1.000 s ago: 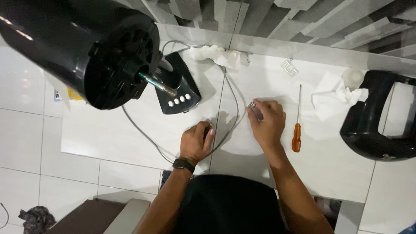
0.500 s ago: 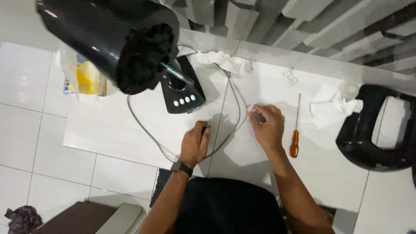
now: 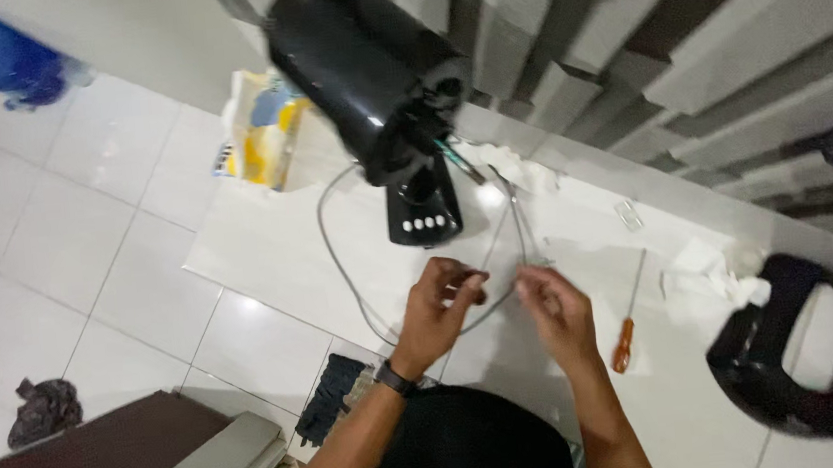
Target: The person disassembles a black electric motor unit on a white countertop using a screwdriver. They remove screws, detach the motor housing, and manipulate internal components before reassembling the unit.
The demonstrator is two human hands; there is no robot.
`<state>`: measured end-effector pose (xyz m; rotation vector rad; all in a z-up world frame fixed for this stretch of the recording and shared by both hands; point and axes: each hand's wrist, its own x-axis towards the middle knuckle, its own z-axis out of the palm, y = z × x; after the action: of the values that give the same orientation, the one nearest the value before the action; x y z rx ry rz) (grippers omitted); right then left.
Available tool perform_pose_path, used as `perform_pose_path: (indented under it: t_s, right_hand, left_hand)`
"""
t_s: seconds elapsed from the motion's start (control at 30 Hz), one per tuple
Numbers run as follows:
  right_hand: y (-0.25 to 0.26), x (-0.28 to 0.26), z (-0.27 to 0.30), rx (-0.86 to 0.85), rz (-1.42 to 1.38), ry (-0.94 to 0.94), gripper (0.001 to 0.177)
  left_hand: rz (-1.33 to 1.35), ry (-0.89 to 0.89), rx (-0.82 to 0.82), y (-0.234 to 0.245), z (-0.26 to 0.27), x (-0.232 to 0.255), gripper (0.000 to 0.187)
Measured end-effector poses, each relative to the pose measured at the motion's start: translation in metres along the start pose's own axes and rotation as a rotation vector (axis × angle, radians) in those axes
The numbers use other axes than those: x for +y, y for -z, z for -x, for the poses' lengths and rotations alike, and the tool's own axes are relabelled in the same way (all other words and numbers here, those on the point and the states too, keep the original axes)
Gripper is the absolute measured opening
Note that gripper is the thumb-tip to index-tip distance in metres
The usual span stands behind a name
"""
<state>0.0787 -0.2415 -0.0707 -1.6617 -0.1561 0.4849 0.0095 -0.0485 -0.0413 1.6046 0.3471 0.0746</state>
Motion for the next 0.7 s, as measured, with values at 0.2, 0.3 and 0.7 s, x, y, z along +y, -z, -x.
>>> perform_pose_path:
  t_s: [0.2,0.3,0.7]
  right_hand:
    - [-0.035,-0.095,0.006,-0.13,0.038,0.252,0.032]
    - [-0.043,-0.132,-0.003,-0.037,0.13,0.358,0.024]
    - [-0.053,-0.19,-0.039,0.057,0.097,0.38,0.022]
  left_hand:
    - [0.304,-0.233,0.103,0.002,0.001,0.069,0.019]
    - [0.243,-0.141,0.183,0.011,-0.003,0.096,0.019]
    - [-0.477,-0.678,0.639,0.05,-0.009,0.147,0.031]
